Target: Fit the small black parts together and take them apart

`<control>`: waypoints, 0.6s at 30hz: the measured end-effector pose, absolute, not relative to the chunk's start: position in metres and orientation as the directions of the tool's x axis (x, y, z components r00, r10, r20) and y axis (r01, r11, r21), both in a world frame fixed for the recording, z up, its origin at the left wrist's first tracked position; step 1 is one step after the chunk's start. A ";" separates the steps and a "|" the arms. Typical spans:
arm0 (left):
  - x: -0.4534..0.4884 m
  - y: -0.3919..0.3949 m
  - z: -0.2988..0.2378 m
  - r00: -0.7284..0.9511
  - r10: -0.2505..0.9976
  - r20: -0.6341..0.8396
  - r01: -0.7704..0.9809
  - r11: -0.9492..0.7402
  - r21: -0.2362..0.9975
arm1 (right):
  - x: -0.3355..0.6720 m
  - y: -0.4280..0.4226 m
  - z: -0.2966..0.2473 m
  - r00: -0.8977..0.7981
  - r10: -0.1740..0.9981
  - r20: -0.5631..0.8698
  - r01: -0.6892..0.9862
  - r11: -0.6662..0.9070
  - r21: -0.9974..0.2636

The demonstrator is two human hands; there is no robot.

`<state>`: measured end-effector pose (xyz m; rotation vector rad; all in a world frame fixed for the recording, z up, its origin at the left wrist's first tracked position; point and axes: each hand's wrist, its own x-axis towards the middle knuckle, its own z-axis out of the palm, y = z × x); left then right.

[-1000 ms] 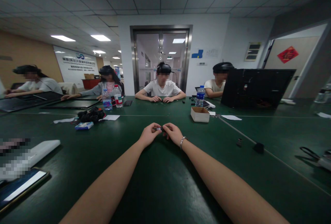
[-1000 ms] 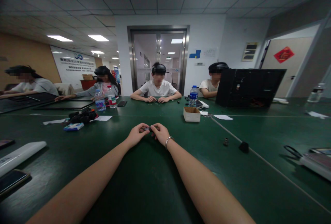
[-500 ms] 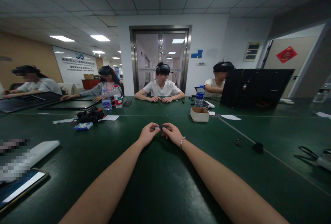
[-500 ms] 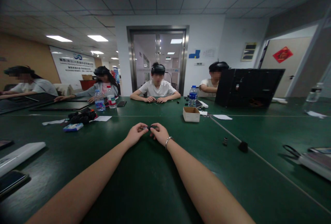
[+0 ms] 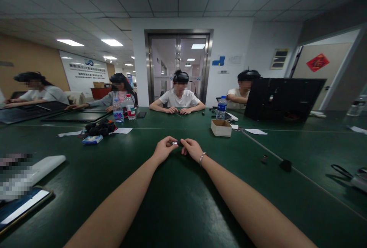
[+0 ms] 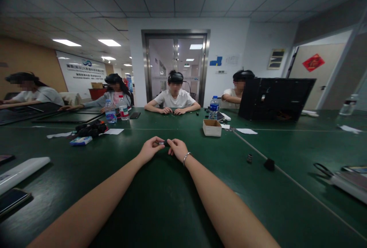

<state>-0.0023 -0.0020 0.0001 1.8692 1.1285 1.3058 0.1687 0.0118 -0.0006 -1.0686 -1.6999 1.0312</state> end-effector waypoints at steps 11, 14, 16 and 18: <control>0.004 -0.003 0.005 0.090 0.904 0.418 0.187 -0.428 0.885 | 0.167 0.009 0.004 -0.263 0.944 0.198 0.131 0.238 -0.962; 0.003 -0.002 0.004 0.097 0.907 0.410 0.167 -0.421 0.892 | 0.168 0.008 0.005 -0.273 0.939 0.212 0.134 0.255 -0.958; 0.002 -0.003 0.005 0.123 0.915 0.383 0.141 -0.398 0.906 | 0.169 0.008 0.005 -0.288 0.937 0.199 0.163 0.252 -0.954; 0.002 -0.005 0.006 0.152 0.923 0.352 0.111 -0.370 0.922 | 0.171 0.010 0.004 -0.293 0.938 0.183 0.189 0.245 -0.951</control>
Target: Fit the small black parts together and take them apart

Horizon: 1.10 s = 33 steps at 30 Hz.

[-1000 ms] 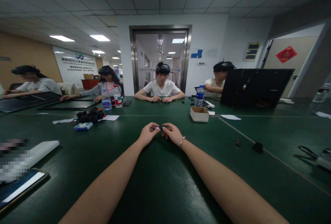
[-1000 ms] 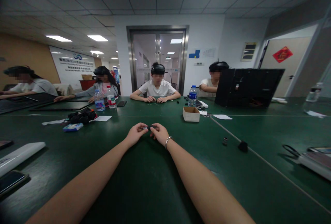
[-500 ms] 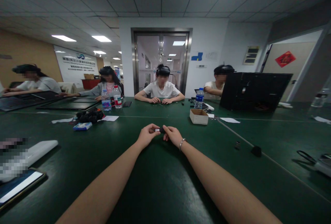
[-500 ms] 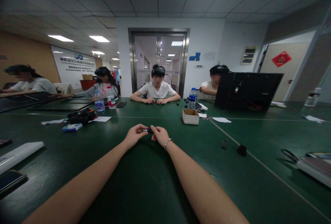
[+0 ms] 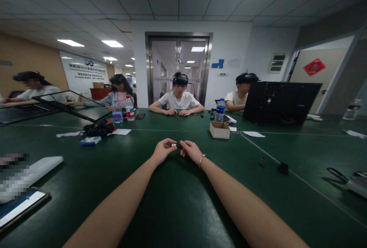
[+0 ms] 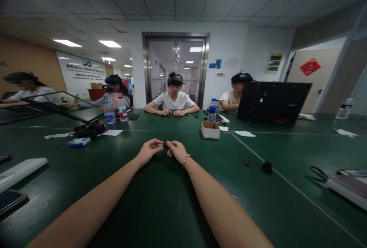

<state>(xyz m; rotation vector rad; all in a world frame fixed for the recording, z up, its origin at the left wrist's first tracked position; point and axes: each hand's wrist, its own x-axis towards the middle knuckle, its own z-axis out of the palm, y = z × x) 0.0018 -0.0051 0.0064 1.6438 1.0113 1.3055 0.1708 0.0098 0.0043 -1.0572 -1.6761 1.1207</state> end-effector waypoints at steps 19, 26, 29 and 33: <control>0.002 -0.008 0.010 0.187 0.933 0.309 0.048 -0.323 0.945 | 0.171 0.012 0.003 -0.316 0.936 0.154 0.231 0.233 -0.945; 0.003 -0.007 0.010 0.171 0.935 0.311 0.063 -0.326 0.943 | 0.170 0.016 -0.002 -0.321 0.929 0.187 0.237 0.270 -0.933; 0.002 -0.007 0.009 0.171 0.932 0.320 0.077 -0.337 0.938 | 0.170 0.017 -0.003 -0.318 0.930 0.183 0.246 0.268 -0.931; 0.001 -0.007 0.008 0.178 0.930 0.321 0.086 -0.340 0.937 | 0.170 0.016 -0.003 -0.316 0.930 0.187 0.249 0.271 -0.930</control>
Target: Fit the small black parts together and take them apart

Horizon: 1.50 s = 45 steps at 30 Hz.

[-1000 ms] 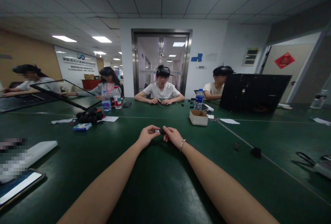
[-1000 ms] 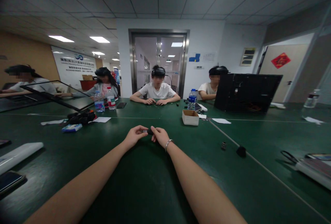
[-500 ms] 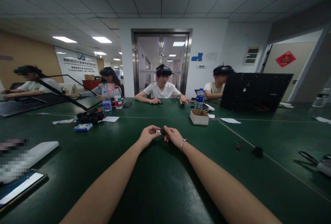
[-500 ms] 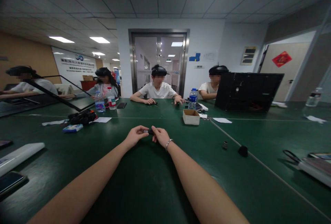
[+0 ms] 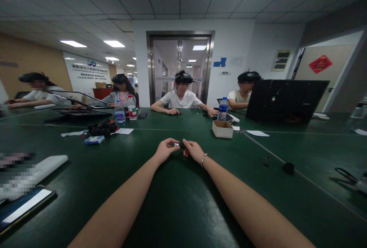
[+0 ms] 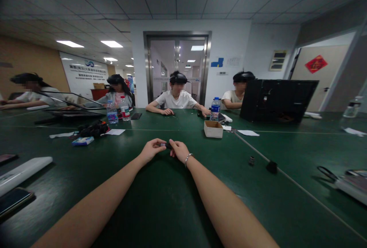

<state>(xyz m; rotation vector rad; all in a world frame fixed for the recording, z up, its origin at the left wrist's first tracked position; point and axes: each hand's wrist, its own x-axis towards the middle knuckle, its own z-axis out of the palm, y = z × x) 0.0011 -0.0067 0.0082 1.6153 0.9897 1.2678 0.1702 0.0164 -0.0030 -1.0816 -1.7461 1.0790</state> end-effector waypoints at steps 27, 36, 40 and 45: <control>0.003 -0.011 0.014 0.163 0.930 0.328 0.094 -0.346 0.934 | 0.170 0.013 0.001 -0.325 0.930 0.171 0.231 0.253 -0.939; 0.000 0.001 0.001 0.090 0.956 0.280 0.248 -0.294 0.923 | 0.170 0.017 -0.004 -0.389 0.892 0.229 0.081 0.281 -0.956; -0.003 0.005 -0.003 0.097 0.957 0.273 0.286 -0.289 0.914 | 0.170 0.021 -0.009 -0.394 0.877 0.274 0.041 0.315 -0.948; -0.003 0.006 -0.004 0.120 0.958 0.259 0.290 -0.284 0.914 | 0.170 0.019 -0.008 -0.387 0.875 0.291 0.061 0.339 -0.939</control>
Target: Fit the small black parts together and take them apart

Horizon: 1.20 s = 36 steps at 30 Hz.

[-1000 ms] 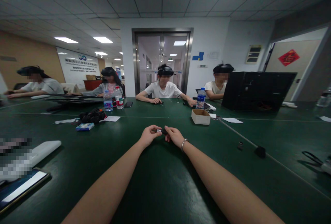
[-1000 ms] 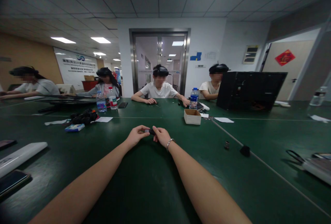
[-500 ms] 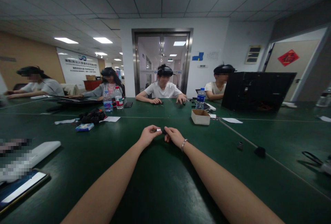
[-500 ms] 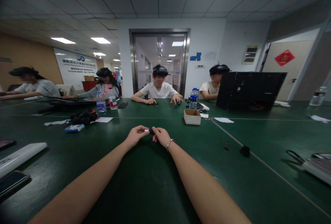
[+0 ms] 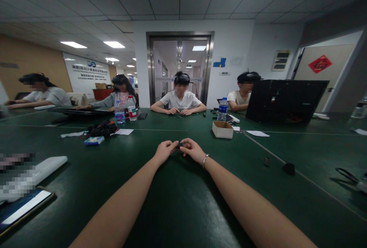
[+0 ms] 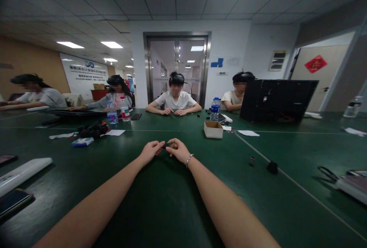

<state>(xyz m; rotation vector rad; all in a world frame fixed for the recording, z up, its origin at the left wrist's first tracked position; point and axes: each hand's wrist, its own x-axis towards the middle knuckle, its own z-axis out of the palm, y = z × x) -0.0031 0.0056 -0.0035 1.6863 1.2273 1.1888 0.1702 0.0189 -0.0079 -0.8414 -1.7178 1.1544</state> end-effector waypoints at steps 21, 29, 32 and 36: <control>0.001 0.002 -0.005 0.083 0.953 0.290 0.459 -0.295 0.838 | 0.170 0.010 0.000 -0.366 0.886 0.284 0.107 0.343 -0.933; 0.004 -0.006 -0.001 0.111 0.937 0.331 0.473 -0.342 0.812 | 0.169 0.015 -0.003 -0.364 0.892 0.268 0.061 0.310 -0.949; 0.006 -0.009 0.001 0.102 0.931 0.352 0.477 -0.356 0.804 | 0.168 0.016 -0.004 -0.379 0.893 0.240 0.070 0.287 -0.955; 0.008 -0.009 0.002 0.073 0.929 0.363 0.391 -0.362 0.846 | 0.168 0.015 -0.002 -0.407 0.883 0.232 0.075 0.286 -0.955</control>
